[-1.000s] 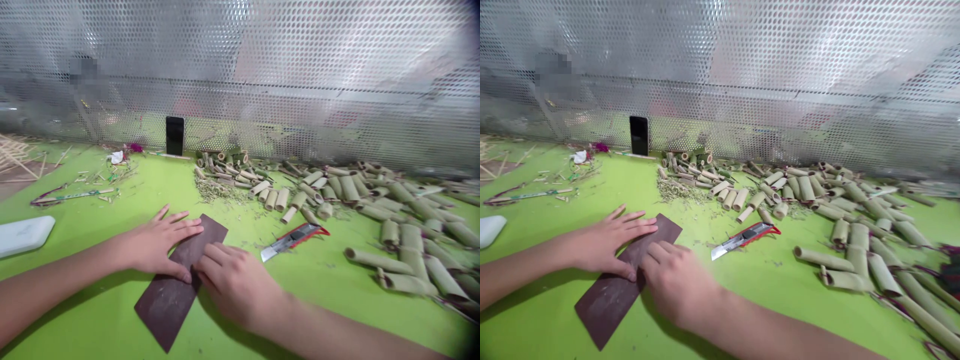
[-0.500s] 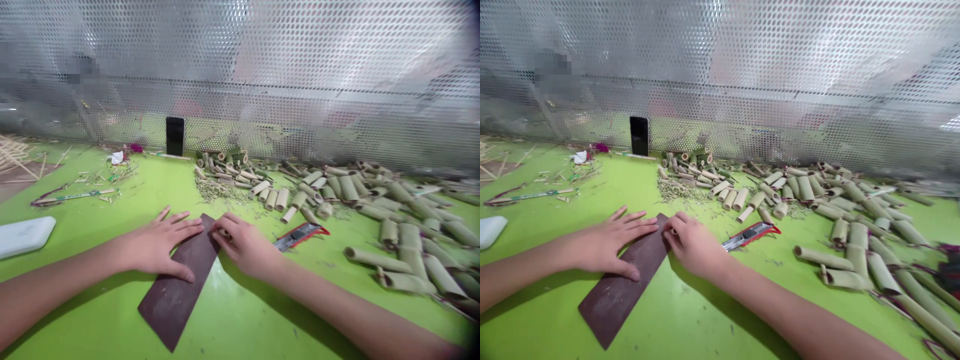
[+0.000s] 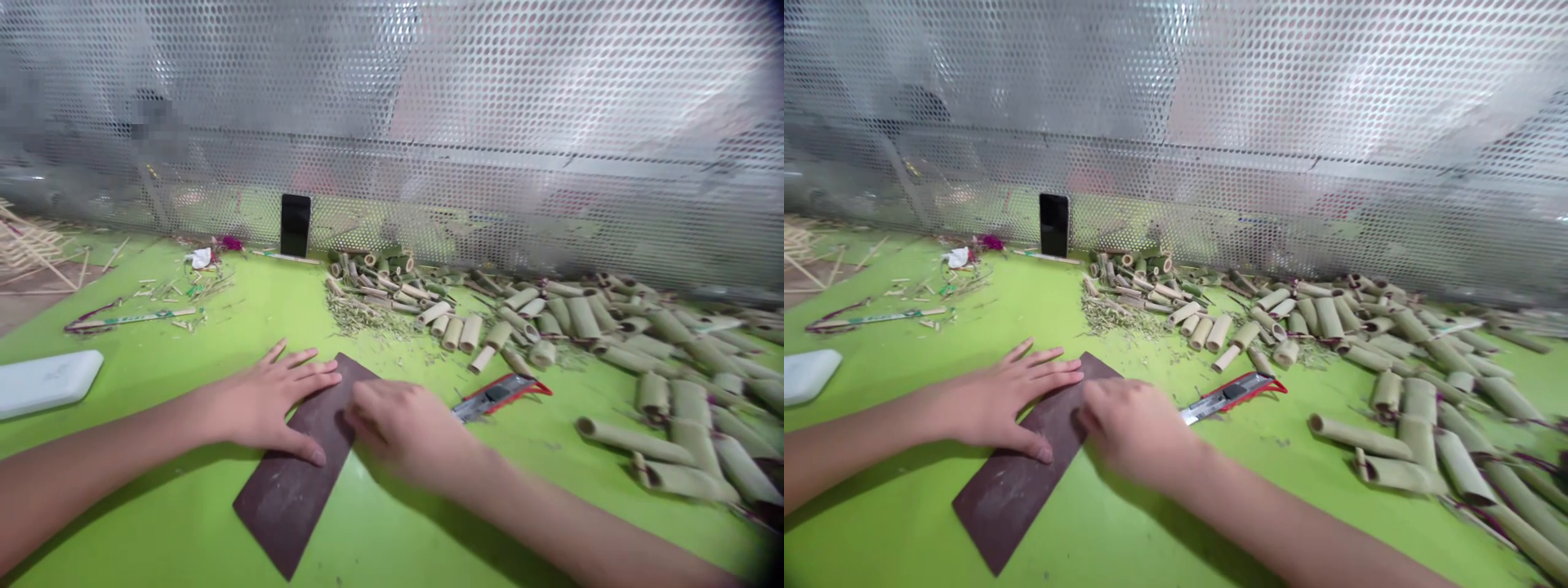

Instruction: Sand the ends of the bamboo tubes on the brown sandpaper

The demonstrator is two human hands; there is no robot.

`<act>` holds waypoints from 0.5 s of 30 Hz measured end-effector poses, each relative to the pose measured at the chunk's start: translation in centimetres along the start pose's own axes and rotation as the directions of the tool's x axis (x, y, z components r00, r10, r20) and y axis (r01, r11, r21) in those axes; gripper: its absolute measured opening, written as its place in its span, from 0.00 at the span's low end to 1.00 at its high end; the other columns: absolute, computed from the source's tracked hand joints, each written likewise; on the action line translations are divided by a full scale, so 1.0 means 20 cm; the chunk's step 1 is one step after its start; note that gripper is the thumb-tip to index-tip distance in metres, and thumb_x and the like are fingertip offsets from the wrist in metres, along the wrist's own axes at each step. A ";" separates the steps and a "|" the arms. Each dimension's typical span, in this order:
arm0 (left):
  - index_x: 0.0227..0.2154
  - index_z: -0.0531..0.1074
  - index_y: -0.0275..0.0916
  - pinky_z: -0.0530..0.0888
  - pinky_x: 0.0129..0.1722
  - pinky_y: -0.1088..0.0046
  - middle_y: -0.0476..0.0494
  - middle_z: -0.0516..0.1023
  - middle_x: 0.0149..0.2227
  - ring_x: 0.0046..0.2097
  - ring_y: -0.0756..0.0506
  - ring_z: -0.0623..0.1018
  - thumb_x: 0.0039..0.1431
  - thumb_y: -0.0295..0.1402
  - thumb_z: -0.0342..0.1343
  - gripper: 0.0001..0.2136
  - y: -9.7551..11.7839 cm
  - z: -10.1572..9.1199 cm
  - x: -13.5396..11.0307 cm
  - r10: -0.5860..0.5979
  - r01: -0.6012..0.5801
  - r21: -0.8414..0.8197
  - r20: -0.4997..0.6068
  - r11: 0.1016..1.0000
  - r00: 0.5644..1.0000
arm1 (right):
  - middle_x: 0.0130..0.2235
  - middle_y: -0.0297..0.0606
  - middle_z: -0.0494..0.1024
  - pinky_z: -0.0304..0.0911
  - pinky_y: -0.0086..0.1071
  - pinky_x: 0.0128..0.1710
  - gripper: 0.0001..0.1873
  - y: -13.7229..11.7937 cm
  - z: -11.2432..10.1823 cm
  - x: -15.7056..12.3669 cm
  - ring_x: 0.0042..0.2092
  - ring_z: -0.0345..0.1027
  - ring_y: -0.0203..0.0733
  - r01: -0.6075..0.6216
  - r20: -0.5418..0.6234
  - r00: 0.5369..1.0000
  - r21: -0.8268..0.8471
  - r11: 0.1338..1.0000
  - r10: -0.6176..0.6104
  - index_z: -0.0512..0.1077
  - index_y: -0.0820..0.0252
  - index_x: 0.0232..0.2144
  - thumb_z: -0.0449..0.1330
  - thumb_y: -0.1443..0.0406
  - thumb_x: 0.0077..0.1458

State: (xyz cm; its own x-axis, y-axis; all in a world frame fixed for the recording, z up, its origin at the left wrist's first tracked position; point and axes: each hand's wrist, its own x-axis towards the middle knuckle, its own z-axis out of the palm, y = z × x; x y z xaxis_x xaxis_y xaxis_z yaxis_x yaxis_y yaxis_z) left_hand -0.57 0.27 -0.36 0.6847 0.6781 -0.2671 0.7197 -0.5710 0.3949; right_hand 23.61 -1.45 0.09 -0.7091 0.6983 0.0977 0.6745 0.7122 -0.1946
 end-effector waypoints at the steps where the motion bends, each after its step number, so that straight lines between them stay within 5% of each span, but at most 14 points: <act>1: 0.72 0.45 0.51 0.32 0.70 0.38 0.49 0.41 0.74 0.75 0.31 0.41 0.56 0.68 0.52 0.48 0.00 0.00 0.00 -0.001 0.001 0.000 -0.005 1.000 1.000 | 0.27 0.34 0.73 0.51 0.31 0.25 0.09 0.01 -0.01 0.01 0.25 0.63 0.36 -0.092 0.013 0.996 -0.033 0.995 0.092 0.66 0.59 0.30 0.55 0.68 0.65; 3: 0.72 0.45 0.51 0.33 0.70 0.38 0.48 0.41 0.74 0.75 0.31 0.41 0.56 0.68 0.52 0.48 0.00 0.00 0.00 0.001 0.000 0.003 -0.014 1.000 1.000 | 0.25 0.33 0.72 0.45 0.31 0.23 0.09 0.01 -0.01 0.01 0.22 0.61 0.36 -0.229 0.035 0.972 -0.070 0.971 0.232 0.65 0.59 0.32 0.54 0.66 0.67; 8: 0.72 0.44 0.52 0.32 0.70 0.37 0.50 0.39 0.75 0.75 0.32 0.40 0.58 0.67 0.50 0.46 0.02 -0.01 0.00 -0.024 0.024 0.013 0.029 1.000 0.999 | 0.28 0.33 0.74 0.46 0.31 0.23 0.07 -0.03 0.02 -0.01 0.25 0.64 0.35 -0.013 0.118 0.993 0.002 1.000 0.013 0.65 0.59 0.33 0.54 0.67 0.66; 13: 0.73 0.42 0.51 0.33 0.70 0.38 0.50 0.38 0.75 0.75 0.31 0.38 0.55 0.70 0.49 0.49 0.03 -0.02 0.00 -0.045 0.044 0.020 0.037 0.999 0.998 | 0.28 0.36 0.75 0.46 0.31 0.23 0.07 -0.03 0.02 0.02 0.25 0.66 0.37 -0.255 0.092 0.961 -0.078 0.964 0.262 0.65 0.60 0.37 0.49 0.67 0.69; 15: 0.73 0.43 0.52 0.33 0.70 0.38 0.51 0.37 0.75 0.75 0.32 0.39 0.57 0.69 0.48 0.47 0.02 -0.02 -0.01 -0.040 0.039 0.026 0.042 0.999 0.998 | 0.30 0.36 0.76 0.48 0.30 0.25 0.04 -0.06 0.03 0.01 0.28 0.68 0.37 -0.141 0.147 0.979 -0.027 0.990 0.143 0.65 0.60 0.36 0.52 0.69 0.66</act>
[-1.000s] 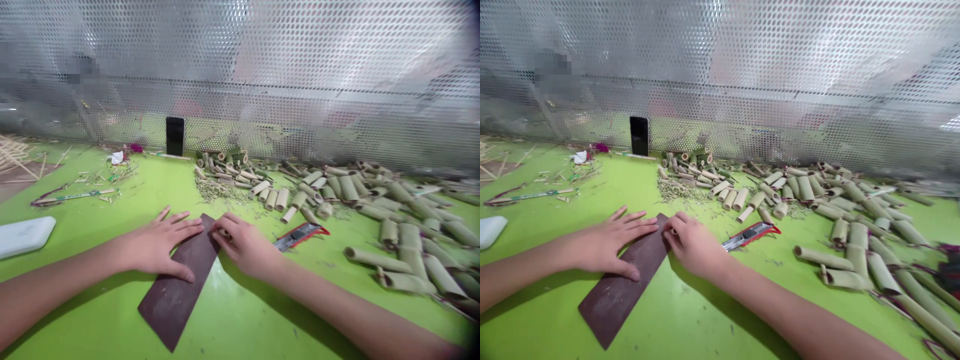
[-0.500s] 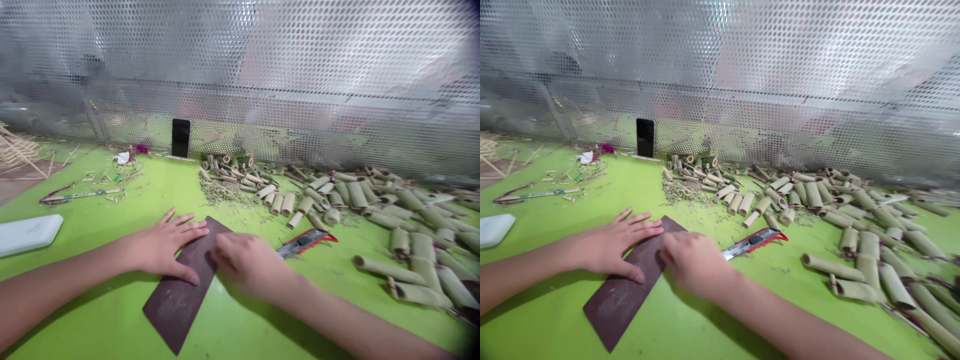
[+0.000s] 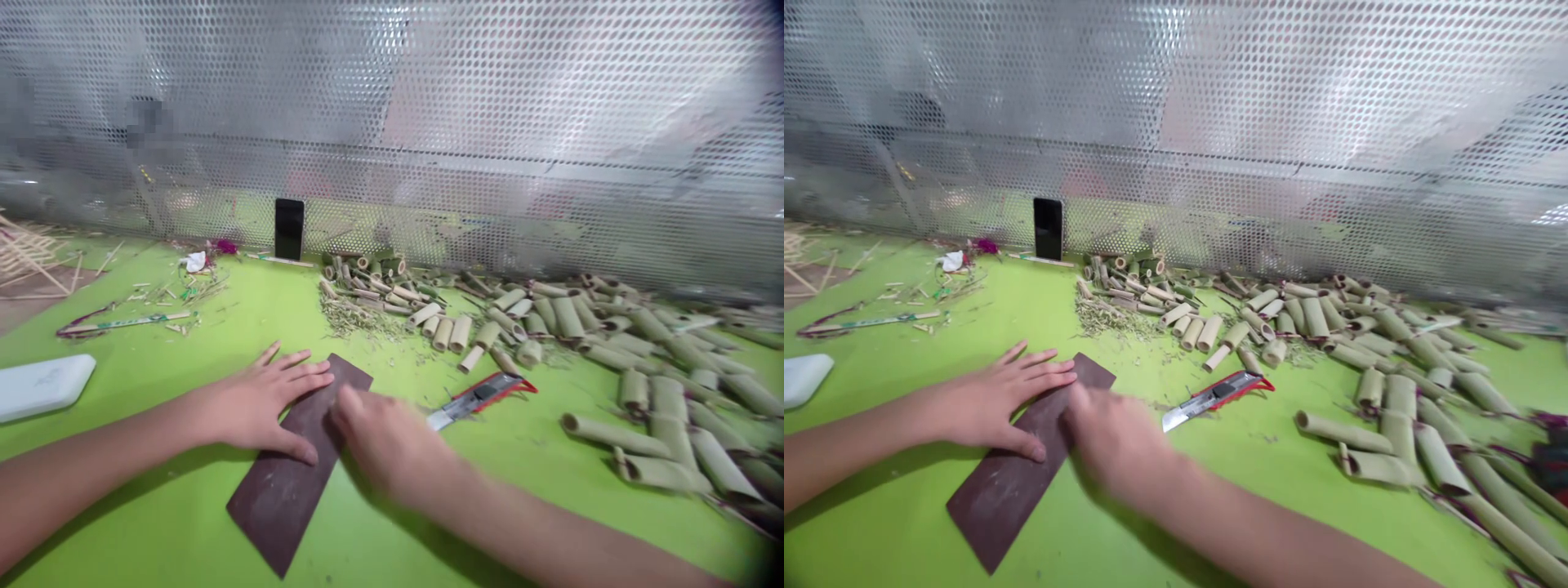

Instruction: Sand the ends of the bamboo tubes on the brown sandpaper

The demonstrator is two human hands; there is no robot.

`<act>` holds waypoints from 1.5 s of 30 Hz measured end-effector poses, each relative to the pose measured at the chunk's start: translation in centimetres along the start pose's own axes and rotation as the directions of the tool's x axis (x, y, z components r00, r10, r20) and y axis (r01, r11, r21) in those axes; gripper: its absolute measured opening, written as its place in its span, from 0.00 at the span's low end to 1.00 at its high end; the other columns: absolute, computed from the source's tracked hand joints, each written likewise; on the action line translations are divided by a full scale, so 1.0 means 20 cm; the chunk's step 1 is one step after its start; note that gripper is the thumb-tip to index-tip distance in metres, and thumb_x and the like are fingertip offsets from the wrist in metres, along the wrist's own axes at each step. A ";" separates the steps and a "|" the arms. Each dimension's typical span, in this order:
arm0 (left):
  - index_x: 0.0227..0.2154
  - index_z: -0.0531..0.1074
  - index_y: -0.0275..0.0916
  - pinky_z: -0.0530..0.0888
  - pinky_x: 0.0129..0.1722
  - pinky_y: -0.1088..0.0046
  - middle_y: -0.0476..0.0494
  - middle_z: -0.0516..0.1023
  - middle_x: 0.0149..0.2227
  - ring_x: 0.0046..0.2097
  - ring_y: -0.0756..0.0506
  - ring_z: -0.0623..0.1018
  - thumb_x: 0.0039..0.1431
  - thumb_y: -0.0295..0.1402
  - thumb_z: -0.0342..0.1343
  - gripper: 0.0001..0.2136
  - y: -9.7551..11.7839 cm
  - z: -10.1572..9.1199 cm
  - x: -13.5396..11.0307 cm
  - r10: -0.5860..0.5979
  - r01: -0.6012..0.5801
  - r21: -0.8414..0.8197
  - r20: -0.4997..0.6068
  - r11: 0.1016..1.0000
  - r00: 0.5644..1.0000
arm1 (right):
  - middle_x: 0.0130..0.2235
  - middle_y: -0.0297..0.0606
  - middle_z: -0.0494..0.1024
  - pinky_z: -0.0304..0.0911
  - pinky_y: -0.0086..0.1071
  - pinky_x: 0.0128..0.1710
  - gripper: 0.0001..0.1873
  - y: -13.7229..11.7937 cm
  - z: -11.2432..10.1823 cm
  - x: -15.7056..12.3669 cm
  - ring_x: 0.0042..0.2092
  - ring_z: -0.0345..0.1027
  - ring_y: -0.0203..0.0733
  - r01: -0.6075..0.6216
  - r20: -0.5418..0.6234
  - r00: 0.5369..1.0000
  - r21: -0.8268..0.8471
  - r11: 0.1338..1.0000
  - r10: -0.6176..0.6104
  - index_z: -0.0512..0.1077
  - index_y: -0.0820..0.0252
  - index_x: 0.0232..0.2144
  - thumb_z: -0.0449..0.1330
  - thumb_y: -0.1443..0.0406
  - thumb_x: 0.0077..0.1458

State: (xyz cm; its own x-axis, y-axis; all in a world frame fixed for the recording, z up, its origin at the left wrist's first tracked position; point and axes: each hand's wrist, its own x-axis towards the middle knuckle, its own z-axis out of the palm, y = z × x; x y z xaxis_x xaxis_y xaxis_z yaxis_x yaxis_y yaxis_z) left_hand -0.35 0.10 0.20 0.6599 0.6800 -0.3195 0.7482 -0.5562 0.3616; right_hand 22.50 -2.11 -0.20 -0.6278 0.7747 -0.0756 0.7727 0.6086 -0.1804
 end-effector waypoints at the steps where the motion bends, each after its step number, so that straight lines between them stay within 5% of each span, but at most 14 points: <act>1: 0.73 0.43 0.52 0.32 0.70 0.38 0.51 0.37 0.75 0.75 0.32 0.39 0.57 0.69 0.47 0.47 0.00 0.00 0.00 0.002 -0.002 0.002 0.003 1.000 1.000 | 0.31 0.36 0.77 0.49 0.30 0.25 0.03 -0.01 0.00 -0.01 0.28 0.68 0.37 0.089 0.030 0.996 0.022 0.996 -0.090 0.65 0.59 0.36 0.54 0.69 0.65; 3: 0.73 0.43 0.52 0.32 0.70 0.38 0.51 0.38 0.75 0.75 0.32 0.39 0.56 0.70 0.47 0.47 0.00 0.00 0.00 0.000 0.000 0.007 0.003 1.000 1.000 | 0.31 0.35 0.77 0.48 0.30 0.25 0.05 -0.02 0.00 -0.01 0.27 0.68 0.37 0.159 0.055 0.985 0.036 0.987 -0.161 0.65 0.59 0.36 0.53 0.66 0.66; 8: 0.73 0.43 0.52 0.34 0.71 0.39 0.50 0.38 0.75 0.75 0.32 0.38 0.54 0.71 0.48 0.49 0.00 0.01 0.00 -0.017 0.017 0.022 -0.005 1.000 1.000 | 0.27 0.35 0.75 0.43 0.31 0.22 0.07 0.01 -0.03 -0.01 0.24 0.66 0.38 -0.118 0.006 0.993 -0.015 0.993 0.118 0.65 0.59 0.38 0.49 0.65 0.70; 12: 0.73 0.42 0.53 0.34 0.71 0.39 0.50 0.38 0.75 0.75 0.33 0.39 0.57 0.69 0.48 0.47 -0.01 0.01 0.00 -0.004 0.004 0.034 0.002 0.999 1.000 | 0.29 0.34 0.76 0.44 0.31 0.23 0.05 0.00 -0.04 -0.01 0.25 0.68 0.38 0.062 0.069 0.996 -0.017 0.998 -0.061 0.65 0.58 0.36 0.52 0.66 0.66; 17: 0.73 0.43 0.52 0.35 0.70 0.37 0.49 0.39 0.75 0.75 0.31 0.39 0.54 0.71 0.48 0.49 -0.01 0.01 0.00 -0.003 0.003 0.022 -0.011 1.000 1.000 | 0.30 0.37 0.77 0.45 0.32 0.23 0.04 0.03 -0.05 0.01 0.28 0.71 0.41 -0.125 0.025 0.991 -0.134 0.983 0.130 0.67 0.59 0.39 0.52 0.68 0.65; 20: 0.73 0.43 0.52 0.34 0.70 0.37 0.50 0.38 0.75 0.75 0.32 0.38 0.54 0.71 0.48 0.49 0.00 0.01 0.00 -0.006 0.006 0.017 0.001 1.000 1.000 | 0.29 0.37 0.76 0.47 0.32 0.24 0.05 0.02 -0.05 0.01 0.27 0.70 0.41 -0.099 0.096 0.988 -0.182 0.978 0.118 0.67 0.60 0.38 0.52 0.70 0.65; 27: 0.73 0.43 0.52 0.35 0.69 0.34 0.49 0.37 0.75 0.74 0.30 0.37 0.53 0.72 0.48 0.50 0.01 -0.01 0.00 -0.031 0.031 -0.005 0.013 1.000 0.999 | 0.36 0.41 0.77 0.53 0.32 0.28 0.06 0.05 -0.07 0.02 0.37 0.72 0.45 -0.081 0.043 0.994 -0.269 0.960 0.096 0.67 0.61 0.40 0.53 0.73 0.63; 38: 0.72 0.42 0.54 0.33 0.70 0.37 0.52 0.37 0.75 0.75 0.32 0.36 0.54 0.71 0.47 0.49 0.01 -0.01 0.00 -0.028 0.028 0.011 0.028 1.000 0.999 | 0.28 0.36 0.76 0.41 0.33 0.22 0.04 0.02 -0.06 0.00 0.26 0.69 0.40 0.009 0.095 0.996 -0.126 0.992 0.003 0.65 0.59 0.40 0.52 0.65 0.69; 43: 0.73 0.42 0.52 0.34 0.70 0.37 0.48 0.39 0.75 0.75 0.31 0.39 0.54 0.71 0.48 0.49 0.01 -0.01 0.00 -0.016 0.016 0.023 -0.003 1.000 1.000 | 0.26 0.36 0.75 0.41 0.33 0.21 0.09 0.03 -0.05 0.01 0.25 0.69 0.40 -0.161 0.011 0.986 -0.143 0.977 0.165 0.65 0.60 0.38 0.49 0.64 0.71; 45: 0.73 0.42 0.52 0.33 0.70 0.38 0.48 0.39 0.74 0.75 0.32 0.40 0.55 0.70 0.48 0.49 0.01 -0.01 0.00 -0.008 0.008 0.030 -0.004 1.000 1.000 | 0.27 0.36 0.76 0.42 0.33 0.22 0.08 0.01 -0.04 0.01 0.25 0.70 0.40 -0.113 0.025 0.993 -0.129 0.985 0.117 0.65 0.59 0.37 0.49 0.65 0.70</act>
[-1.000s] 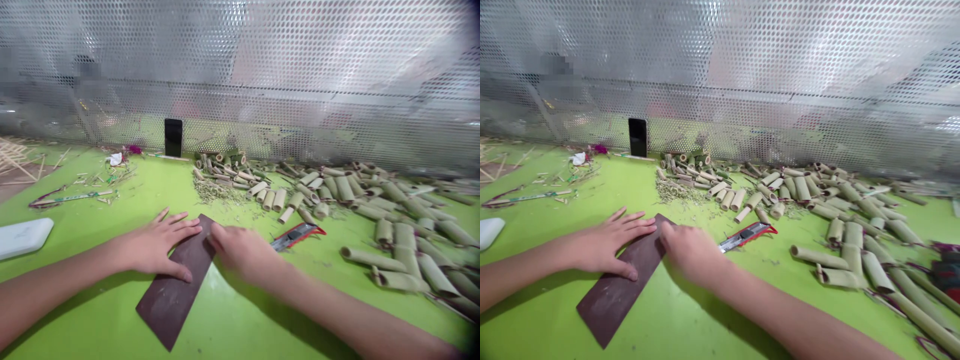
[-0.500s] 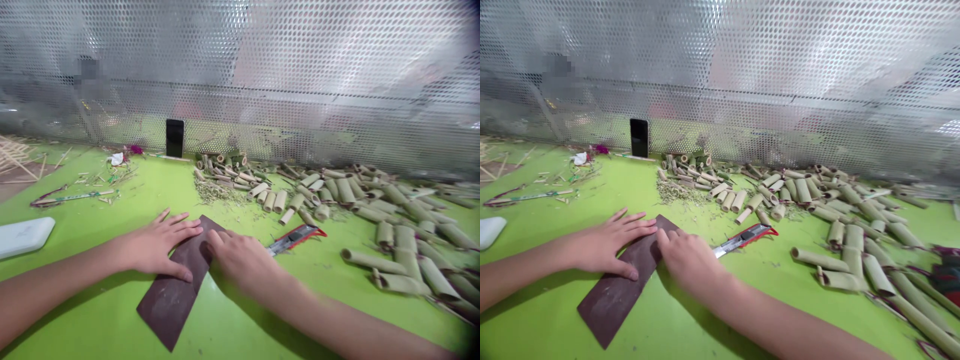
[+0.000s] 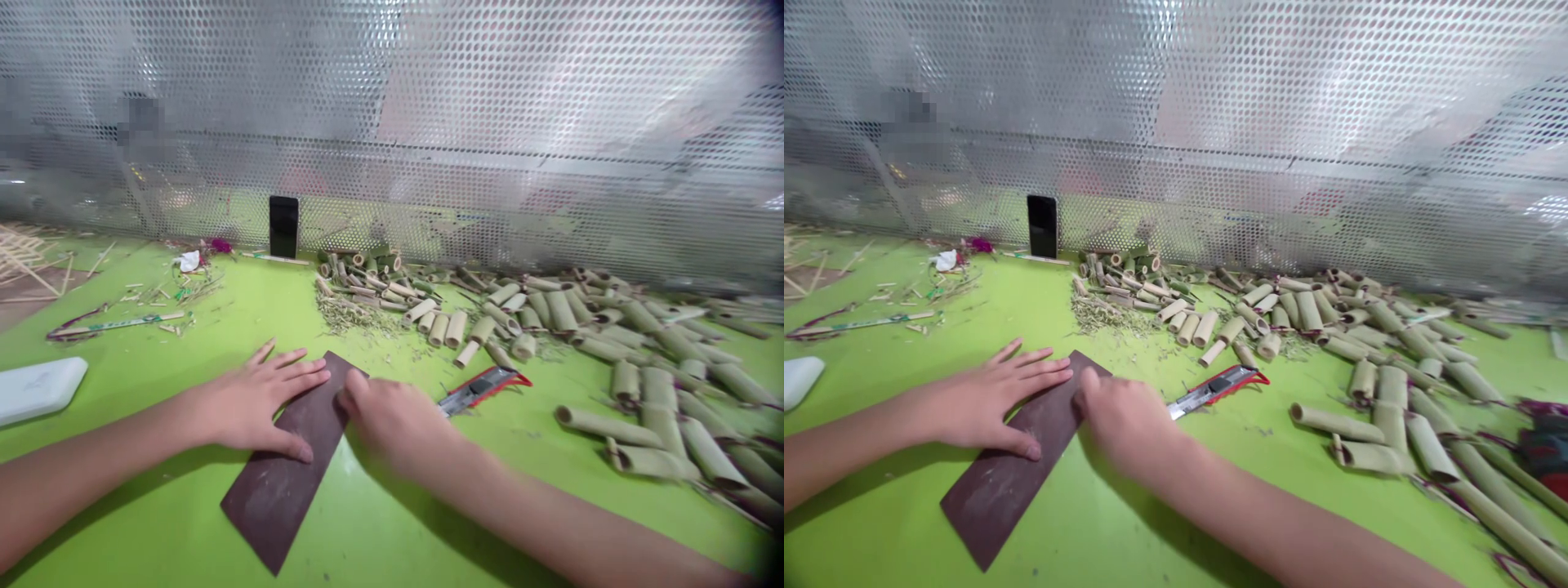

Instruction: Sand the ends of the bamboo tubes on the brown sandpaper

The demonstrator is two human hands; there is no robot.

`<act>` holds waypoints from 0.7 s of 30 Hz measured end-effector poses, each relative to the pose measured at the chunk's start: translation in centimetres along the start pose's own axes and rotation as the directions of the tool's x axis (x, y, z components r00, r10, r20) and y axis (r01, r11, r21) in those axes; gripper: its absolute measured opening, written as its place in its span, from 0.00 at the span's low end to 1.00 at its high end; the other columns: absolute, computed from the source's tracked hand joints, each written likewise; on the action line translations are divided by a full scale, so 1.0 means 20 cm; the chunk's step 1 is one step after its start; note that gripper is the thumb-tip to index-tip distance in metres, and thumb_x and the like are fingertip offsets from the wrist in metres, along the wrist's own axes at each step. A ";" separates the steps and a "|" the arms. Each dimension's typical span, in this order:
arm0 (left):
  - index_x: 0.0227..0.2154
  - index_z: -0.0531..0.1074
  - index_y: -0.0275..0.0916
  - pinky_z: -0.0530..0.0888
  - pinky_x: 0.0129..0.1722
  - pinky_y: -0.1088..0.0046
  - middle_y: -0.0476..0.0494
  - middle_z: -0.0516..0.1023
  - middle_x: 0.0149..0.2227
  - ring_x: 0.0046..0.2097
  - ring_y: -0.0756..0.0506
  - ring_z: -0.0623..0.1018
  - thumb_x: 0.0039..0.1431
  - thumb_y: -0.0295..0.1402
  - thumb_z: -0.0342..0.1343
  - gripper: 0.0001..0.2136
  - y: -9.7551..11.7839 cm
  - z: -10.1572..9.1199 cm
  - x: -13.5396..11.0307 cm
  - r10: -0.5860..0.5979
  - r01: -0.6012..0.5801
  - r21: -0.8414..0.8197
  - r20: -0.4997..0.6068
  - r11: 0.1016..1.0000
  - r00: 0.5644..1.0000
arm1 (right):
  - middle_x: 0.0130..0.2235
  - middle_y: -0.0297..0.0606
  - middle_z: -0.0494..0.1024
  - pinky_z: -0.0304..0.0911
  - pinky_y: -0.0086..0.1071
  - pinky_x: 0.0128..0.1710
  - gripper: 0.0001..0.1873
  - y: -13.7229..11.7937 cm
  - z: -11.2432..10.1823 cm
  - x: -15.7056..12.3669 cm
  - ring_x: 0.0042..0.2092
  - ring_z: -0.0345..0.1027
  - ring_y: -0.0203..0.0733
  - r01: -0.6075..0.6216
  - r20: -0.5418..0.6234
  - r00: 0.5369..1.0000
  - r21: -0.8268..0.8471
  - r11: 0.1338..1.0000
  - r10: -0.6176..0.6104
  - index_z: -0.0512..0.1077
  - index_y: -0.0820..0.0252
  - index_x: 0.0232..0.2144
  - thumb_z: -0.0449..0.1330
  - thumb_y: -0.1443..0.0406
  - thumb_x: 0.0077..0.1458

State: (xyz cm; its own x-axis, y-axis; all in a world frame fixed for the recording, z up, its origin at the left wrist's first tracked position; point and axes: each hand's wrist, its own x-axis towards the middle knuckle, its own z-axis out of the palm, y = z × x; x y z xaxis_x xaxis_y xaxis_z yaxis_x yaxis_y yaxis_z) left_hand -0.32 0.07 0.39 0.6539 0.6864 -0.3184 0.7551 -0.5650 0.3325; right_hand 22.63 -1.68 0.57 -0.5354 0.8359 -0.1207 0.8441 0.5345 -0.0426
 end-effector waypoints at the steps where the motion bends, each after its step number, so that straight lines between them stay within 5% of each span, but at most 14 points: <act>1: 0.73 0.42 0.52 0.33 0.70 0.38 0.49 0.40 0.74 0.75 0.32 0.41 0.55 0.70 0.48 0.48 0.00 0.00 0.00 0.009 -0.009 0.004 -0.002 1.000 1.000 | 0.28 0.36 0.76 0.43 0.33 0.22 0.07 -0.01 0.00 0.00 0.26 0.70 0.40 0.062 0.011 0.998 0.010 0.998 -0.063 0.65 0.59 0.37 0.50 0.66 0.69; 4: 0.72 0.43 0.53 0.32 0.70 0.38 0.49 0.41 0.74 0.75 0.32 0.42 0.55 0.71 0.48 0.48 -0.01 0.01 0.00 0.029 -0.029 0.012 -0.026 1.000 0.999 | 0.31 0.36 0.78 0.45 0.32 0.24 0.04 -0.01 0.00 0.00 0.28 0.72 0.40 0.147 -0.001 0.989 0.002 0.989 -0.147 0.66 0.58 0.37 0.53 0.67 0.68; 8: 0.72 0.43 0.53 0.31 0.70 0.39 0.49 0.42 0.74 0.74 0.32 0.44 0.54 0.71 0.48 0.49 -0.01 0.01 0.00 0.015 -0.014 0.027 -0.036 1.000 0.999 | 0.28 0.36 0.76 0.43 0.31 0.23 0.05 0.00 -0.01 0.00 0.26 0.69 0.39 -0.005 -0.002 1.000 -0.002 1.000 0.005 0.65 0.59 0.39 0.51 0.66 0.69; 12: 0.72 0.44 0.52 0.32 0.71 0.40 0.48 0.44 0.74 0.74 0.33 0.47 0.58 0.68 0.48 0.46 0.00 0.01 0.00 0.038 -0.036 0.041 -0.046 0.999 0.998 | 0.29 0.34 0.76 0.43 0.32 0.23 0.04 -0.01 0.00 -0.02 0.25 0.68 0.39 0.209 0.037 0.977 0.022 0.978 -0.210 0.66 0.58 0.37 0.53 0.66 0.66; 17: 0.73 0.44 0.51 0.33 0.71 0.39 0.47 0.42 0.74 0.74 0.31 0.45 0.54 0.71 0.48 0.49 0.01 0.01 0.00 0.011 -0.010 0.030 -0.035 1.000 0.999 | 0.30 0.36 0.76 0.45 0.31 0.24 0.10 0.03 0.00 0.00 0.27 0.69 0.40 0.043 -0.053 0.998 0.023 0.999 -0.041 0.65 0.59 0.36 0.49 0.65 0.70; 21: 0.73 0.43 0.51 0.33 0.71 0.40 0.49 0.42 0.74 0.75 0.33 0.45 0.56 0.70 0.48 0.48 0.01 0.01 0.00 0.019 -0.019 0.025 -0.024 1.000 1.000 | 0.26 0.35 0.74 0.39 0.32 0.21 0.08 0.01 0.01 -0.01 0.23 0.64 0.38 0.127 -0.014 0.992 0.025 0.992 -0.126 0.65 0.59 0.37 0.49 0.64 0.70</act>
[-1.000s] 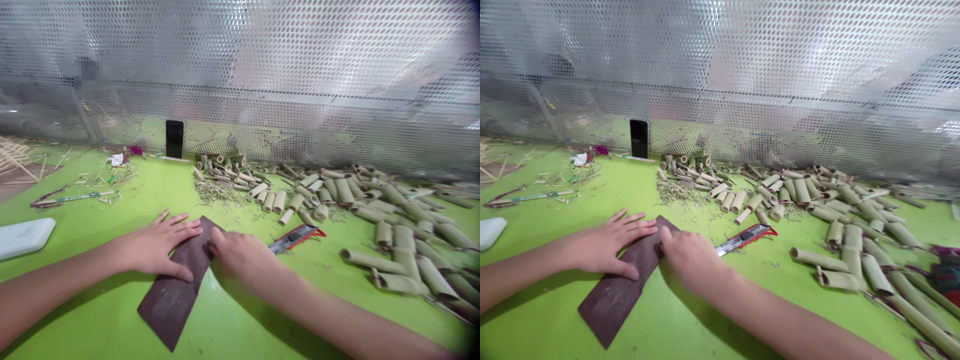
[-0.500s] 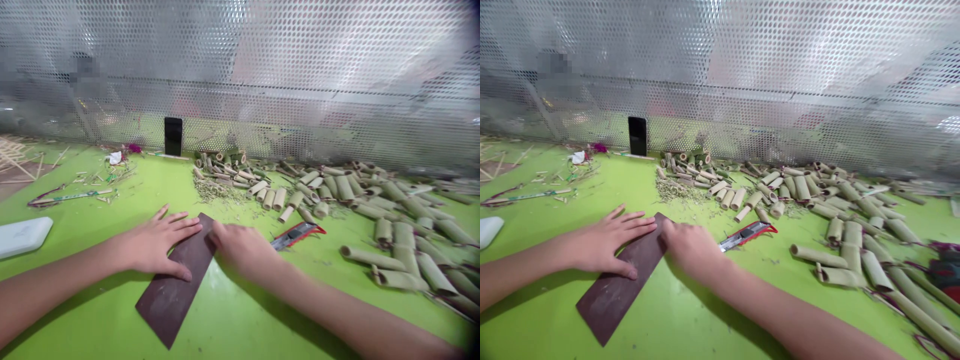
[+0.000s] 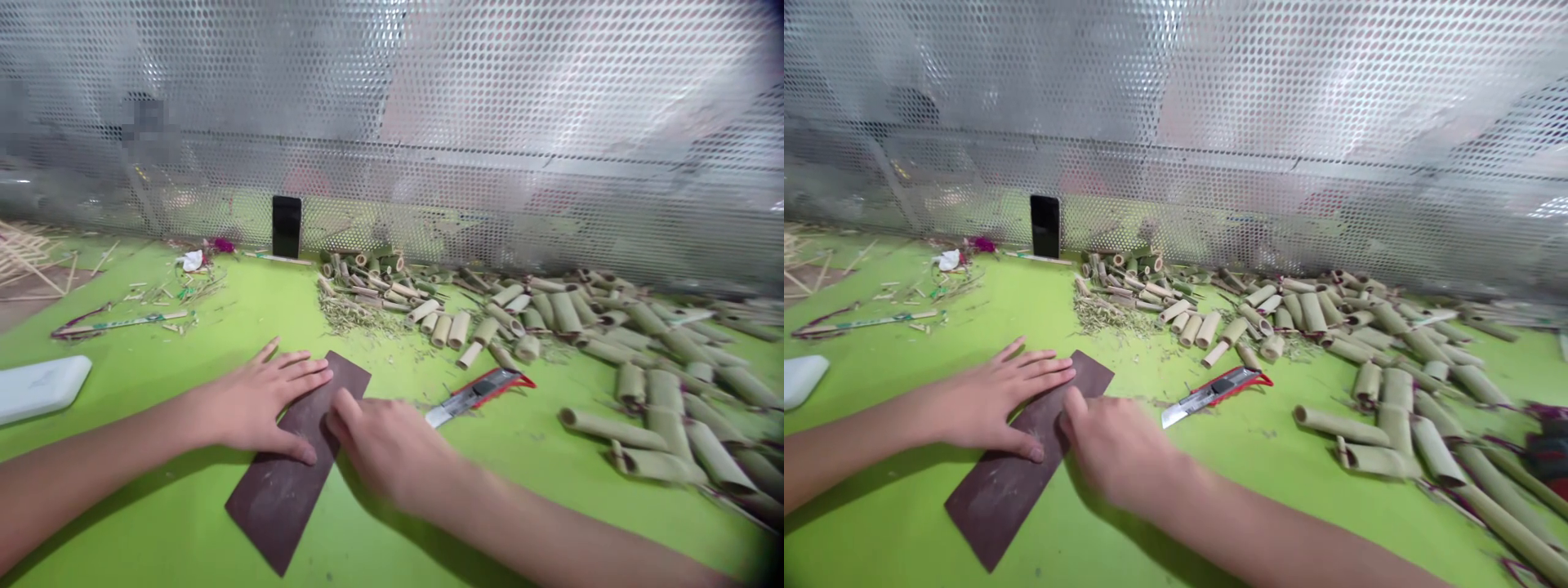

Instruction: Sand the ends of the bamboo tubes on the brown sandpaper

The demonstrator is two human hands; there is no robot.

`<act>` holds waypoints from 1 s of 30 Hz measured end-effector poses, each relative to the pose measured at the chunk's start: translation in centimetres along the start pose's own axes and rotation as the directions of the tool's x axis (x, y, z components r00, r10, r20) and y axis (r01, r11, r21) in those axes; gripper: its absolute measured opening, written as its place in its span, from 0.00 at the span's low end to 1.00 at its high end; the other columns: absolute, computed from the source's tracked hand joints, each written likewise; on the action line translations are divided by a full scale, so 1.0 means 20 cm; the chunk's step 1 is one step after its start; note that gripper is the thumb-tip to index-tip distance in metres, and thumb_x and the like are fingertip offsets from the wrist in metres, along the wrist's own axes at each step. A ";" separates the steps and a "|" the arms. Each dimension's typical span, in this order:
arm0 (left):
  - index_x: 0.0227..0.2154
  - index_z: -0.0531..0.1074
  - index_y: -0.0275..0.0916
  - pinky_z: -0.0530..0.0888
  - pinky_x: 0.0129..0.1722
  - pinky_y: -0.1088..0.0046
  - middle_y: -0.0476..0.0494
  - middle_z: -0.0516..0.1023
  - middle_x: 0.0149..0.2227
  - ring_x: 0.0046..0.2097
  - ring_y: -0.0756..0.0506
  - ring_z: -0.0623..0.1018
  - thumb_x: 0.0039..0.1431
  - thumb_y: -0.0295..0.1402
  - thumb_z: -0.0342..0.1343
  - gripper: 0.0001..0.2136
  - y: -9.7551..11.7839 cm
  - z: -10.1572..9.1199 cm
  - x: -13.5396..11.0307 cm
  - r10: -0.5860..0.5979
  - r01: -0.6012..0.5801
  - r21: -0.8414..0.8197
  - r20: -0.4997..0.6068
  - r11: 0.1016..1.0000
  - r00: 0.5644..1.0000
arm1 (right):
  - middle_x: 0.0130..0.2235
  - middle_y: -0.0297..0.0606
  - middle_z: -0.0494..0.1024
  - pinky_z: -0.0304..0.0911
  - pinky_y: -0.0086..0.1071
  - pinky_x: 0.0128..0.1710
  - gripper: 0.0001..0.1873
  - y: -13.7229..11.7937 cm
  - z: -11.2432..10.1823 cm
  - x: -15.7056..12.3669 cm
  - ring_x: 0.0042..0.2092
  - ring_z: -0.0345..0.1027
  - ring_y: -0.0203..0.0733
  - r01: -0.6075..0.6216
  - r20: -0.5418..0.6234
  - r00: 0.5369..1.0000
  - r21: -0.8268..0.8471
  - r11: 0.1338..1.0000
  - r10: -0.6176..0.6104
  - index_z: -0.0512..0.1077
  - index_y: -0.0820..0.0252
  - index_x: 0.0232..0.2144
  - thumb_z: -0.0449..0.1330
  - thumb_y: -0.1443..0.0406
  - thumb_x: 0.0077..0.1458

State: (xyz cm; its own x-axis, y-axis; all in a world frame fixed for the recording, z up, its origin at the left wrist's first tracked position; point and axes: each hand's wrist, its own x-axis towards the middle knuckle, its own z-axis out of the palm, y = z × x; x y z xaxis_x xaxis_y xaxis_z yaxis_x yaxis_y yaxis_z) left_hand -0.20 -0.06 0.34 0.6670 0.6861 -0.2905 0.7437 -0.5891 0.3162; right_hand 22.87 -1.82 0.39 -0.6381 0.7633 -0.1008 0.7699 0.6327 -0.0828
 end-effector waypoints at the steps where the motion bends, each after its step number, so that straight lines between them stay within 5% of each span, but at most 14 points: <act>1: 0.73 0.43 0.51 0.33 0.71 0.40 0.48 0.42 0.74 0.75 0.33 0.45 0.56 0.70 0.48 0.49 0.00 0.00 0.00 -0.001 0.001 -0.003 0.000 1.000 1.000 | 0.26 0.35 0.74 0.38 0.33 0.21 0.08 0.00 0.00 0.00 0.22 0.64 0.38 0.019 -0.004 1.000 -0.008 1.000 -0.019 0.65 0.59 0.38 0.49 0.64 0.70; 6: 0.73 0.44 0.51 0.32 0.71 0.40 0.48 0.41 0.74 0.75 0.32 0.44 0.55 0.71 0.48 0.49 -0.01 0.00 0.00 -0.001 0.001 -0.011 -0.005 1.000 1.000 | 0.25 0.34 0.74 0.39 0.31 0.21 0.07 0.01 0.00 0.01 0.22 0.64 0.38 -0.087 0.003 0.996 -0.043 0.995 0.088 0.65 0.59 0.38 0.49 0.64 0.69; 11: 0.73 0.43 0.52 0.33 0.70 0.38 0.47 0.43 0.74 0.74 0.32 0.45 0.57 0.69 0.48 0.47 -0.01 0.01 0.00 0.028 -0.029 -0.021 -0.027 0.999 0.999 | 0.26 0.35 0.76 0.38 0.33 0.20 0.07 -0.01 -0.02 -0.01 0.22 0.67 0.40 -0.002 0.060 0.998 -0.065 0.998 0.006 0.66 0.58 0.38 0.51 0.63 0.68; 15: 0.73 0.43 0.50 0.33 0.70 0.38 0.47 0.41 0.75 0.75 0.31 0.43 0.54 0.71 0.48 0.50 0.00 0.00 0.00 -0.004 0.004 -0.022 -0.002 1.000 1.000 | 0.28 0.36 0.77 0.41 0.32 0.21 0.04 -0.02 -0.04 0.00 0.25 0.69 0.40 -0.126 0.042 0.991 -0.065 0.990 0.129 0.67 0.60 0.39 0.52 0.66 0.67; 19: 0.73 0.43 0.52 0.33 0.71 0.39 0.48 0.42 0.75 0.75 0.32 0.44 0.56 0.69 0.48 0.48 0.00 0.00 0.00 -0.003 0.003 -0.017 0.007 1.000 1.000 | 0.30 0.35 0.77 0.46 0.31 0.23 0.05 -0.04 -0.05 0.00 0.26 0.70 0.40 0.007 0.148 0.989 -0.081 0.997 0.005 0.67 0.58 0.39 0.56 0.71 0.61; 24: 0.73 0.43 0.52 0.33 0.71 0.40 0.47 0.42 0.75 0.75 0.32 0.44 0.55 0.70 0.48 0.48 -0.01 0.01 0.00 -0.001 0.001 0.002 -0.017 1.000 1.000 | 0.28 0.37 0.75 0.49 0.32 0.23 0.04 -0.04 -0.03 -0.02 0.27 0.69 0.41 -0.116 0.033 0.992 -0.191 0.975 0.125 0.68 0.60 0.37 0.54 0.69 0.65; 28: 0.73 0.43 0.51 0.33 0.71 0.40 0.47 0.42 0.75 0.75 0.32 0.44 0.55 0.71 0.47 0.49 -0.01 0.01 0.00 0.001 -0.001 0.001 0.005 1.000 1.000 | 0.29 0.38 0.75 0.51 0.33 0.24 0.04 -0.05 -0.02 -0.03 0.28 0.70 0.42 0.048 0.084 0.996 -0.197 0.979 -0.032 0.70 0.60 0.35 0.57 0.69 0.64; 30: 0.73 0.43 0.51 0.33 0.71 0.40 0.47 0.42 0.75 0.74 0.32 0.44 0.55 0.71 0.47 0.49 0.00 0.01 0.01 -0.001 0.001 0.003 -0.003 1.000 1.000 | 0.28 0.38 0.75 0.51 0.33 0.24 0.10 -0.05 -0.02 -0.03 0.26 0.68 0.41 0.015 0.059 0.998 -0.165 0.986 -0.006 0.71 0.59 0.34 0.53 0.66 0.68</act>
State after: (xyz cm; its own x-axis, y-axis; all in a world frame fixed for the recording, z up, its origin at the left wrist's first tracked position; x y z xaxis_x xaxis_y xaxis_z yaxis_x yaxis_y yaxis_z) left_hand -0.18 0.01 0.13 0.6665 0.6875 -0.2883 0.7441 -0.5900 0.3133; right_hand 22.43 -2.82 0.95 -0.6413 0.7507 -0.1584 0.7494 0.6572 0.0807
